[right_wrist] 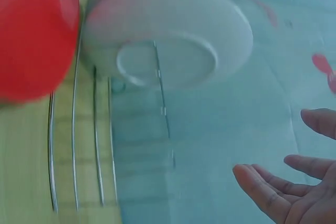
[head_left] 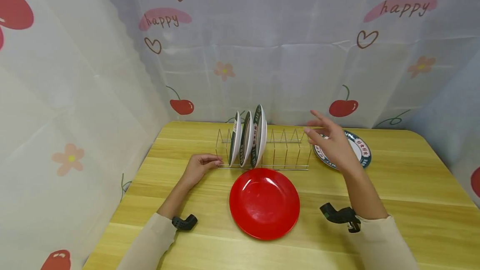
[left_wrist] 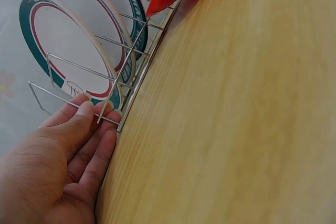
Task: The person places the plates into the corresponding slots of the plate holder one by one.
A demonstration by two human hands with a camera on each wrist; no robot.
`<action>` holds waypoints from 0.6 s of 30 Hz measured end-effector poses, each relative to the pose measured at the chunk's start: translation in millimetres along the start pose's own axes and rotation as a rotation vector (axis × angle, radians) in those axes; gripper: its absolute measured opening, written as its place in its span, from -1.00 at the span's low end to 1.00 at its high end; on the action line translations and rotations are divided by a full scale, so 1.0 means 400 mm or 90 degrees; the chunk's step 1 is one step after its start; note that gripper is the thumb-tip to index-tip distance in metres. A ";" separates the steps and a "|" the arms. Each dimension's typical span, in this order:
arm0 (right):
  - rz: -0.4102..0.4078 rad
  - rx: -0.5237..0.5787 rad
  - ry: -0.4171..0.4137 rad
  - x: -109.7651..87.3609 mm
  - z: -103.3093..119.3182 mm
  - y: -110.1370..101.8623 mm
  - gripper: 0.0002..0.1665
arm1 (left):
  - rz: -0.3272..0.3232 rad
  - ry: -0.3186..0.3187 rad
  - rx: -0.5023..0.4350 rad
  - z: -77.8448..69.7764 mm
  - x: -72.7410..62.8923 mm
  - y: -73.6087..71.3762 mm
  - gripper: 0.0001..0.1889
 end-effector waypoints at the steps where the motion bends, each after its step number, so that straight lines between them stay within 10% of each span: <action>1: -0.014 -0.003 0.009 -0.006 -0.010 -0.019 -0.22 | 0.000 -0.004 -0.003 -0.001 0.000 0.001 -0.80; 18: -0.197 -0.102 0.172 -0.095 -0.205 -0.252 -0.26 | -0.020 -0.015 0.014 -0.007 -0.001 0.002 -0.80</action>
Point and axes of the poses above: each hand's wrist, its own x-axis towards the middle knuckle, its own y-axis out of the palm, z = x × y, the point moved 1 cm from there along x, towards the middle knuckle, and after that the axes turned 14 degrees about -y, right-handed, at the moved point
